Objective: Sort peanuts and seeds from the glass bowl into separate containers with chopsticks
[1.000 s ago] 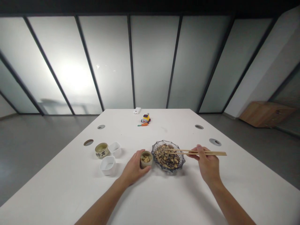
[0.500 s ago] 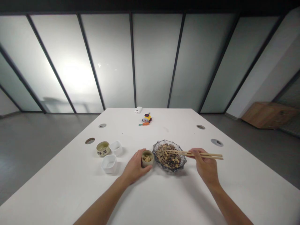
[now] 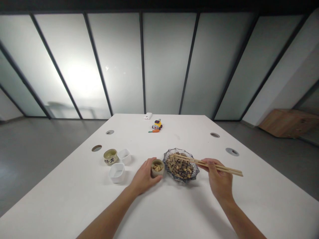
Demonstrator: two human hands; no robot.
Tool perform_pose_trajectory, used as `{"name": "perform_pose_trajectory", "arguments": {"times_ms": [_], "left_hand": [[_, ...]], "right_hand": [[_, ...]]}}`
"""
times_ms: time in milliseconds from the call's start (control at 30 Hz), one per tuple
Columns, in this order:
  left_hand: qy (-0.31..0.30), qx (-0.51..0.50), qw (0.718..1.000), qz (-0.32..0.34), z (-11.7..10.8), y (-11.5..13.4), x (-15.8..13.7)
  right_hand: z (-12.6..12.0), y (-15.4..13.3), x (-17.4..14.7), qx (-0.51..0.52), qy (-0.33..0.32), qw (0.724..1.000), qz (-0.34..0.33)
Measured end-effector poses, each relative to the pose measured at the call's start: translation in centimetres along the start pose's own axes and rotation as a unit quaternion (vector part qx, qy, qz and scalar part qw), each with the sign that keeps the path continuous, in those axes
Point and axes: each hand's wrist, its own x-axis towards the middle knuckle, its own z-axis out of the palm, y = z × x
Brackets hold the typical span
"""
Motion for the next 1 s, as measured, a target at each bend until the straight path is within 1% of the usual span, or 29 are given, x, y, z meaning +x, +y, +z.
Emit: {"name": "perform_pose_trajectory", "arguments": {"times_ms": [33,100,167,200,300,367,433,500,567,633,733,867,933,1000], "left_hand": [[-0.004,0.003,1.0,0.004,0.0,0.0,0.0],[-0.01,0.01,1.0,0.012,-0.1,0.1,-0.1],[-0.009,0.013,1.0,0.017,-0.1,0.2,-0.1],[-0.008,0.014,1.0,0.017,-0.1,0.2,-0.1],[-0.011,0.016,1.0,0.013,-0.1,0.1,-0.1],[-0.011,0.017,1.0,0.013,-0.1,0.1,-0.1],[-0.007,0.017,1.0,0.015,-0.1,0.2,-0.1],[-0.004,0.017,1.0,0.016,-0.1,0.2,-0.1],[-0.006,0.016,1.0,0.014,-0.1,0.2,-0.1],[-0.009,0.017,1.0,0.012,-0.2,0.3,-0.1],[-0.01,0.017,1.0,0.01,-0.2,0.3,-0.1],[-0.01,0.017,1.0,0.013,-0.2,0.2,-0.1],[-0.008,0.016,1.0,0.014,-0.2,0.3,-0.1],[-0.009,0.015,1.0,0.013,-0.3,0.3,-0.1]], "right_hand": [[0.4,-0.1,-0.5,0.016,-0.01,1.0,0.003],[1.2,-0.4,-1.5,0.01,-0.048,0.999,-0.007],[1.6,-1.0,-2.2,-0.026,-0.081,0.996,-0.04],[1.6,-1.3,-2.3,-0.046,-0.084,0.993,-0.063],[0.8,-2.2,-1.7,-0.1,-0.063,0.981,-0.153],[-0.3,-2.6,-0.7,-0.142,-0.049,0.966,-0.211],[-1.4,-2.7,0.3,-0.179,-0.042,0.949,-0.255],[-2.2,-2.6,1.1,-0.207,-0.044,0.936,-0.283],[-2.7,-2.5,1.6,-0.231,-0.062,0.927,-0.291],[-2.7,-2.4,1.7,-0.251,-0.089,0.923,-0.28],[-2.4,-2.3,1.6,-0.26,-0.132,0.925,-0.246],[-2.2,-2.1,1.5,-0.24,-0.184,0.931,-0.205],[-2.3,-1.9,1.5,-0.237,-0.19,0.932,-0.196],[-2.4,-1.7,1.5,-0.241,-0.175,0.933,-0.199]]}}
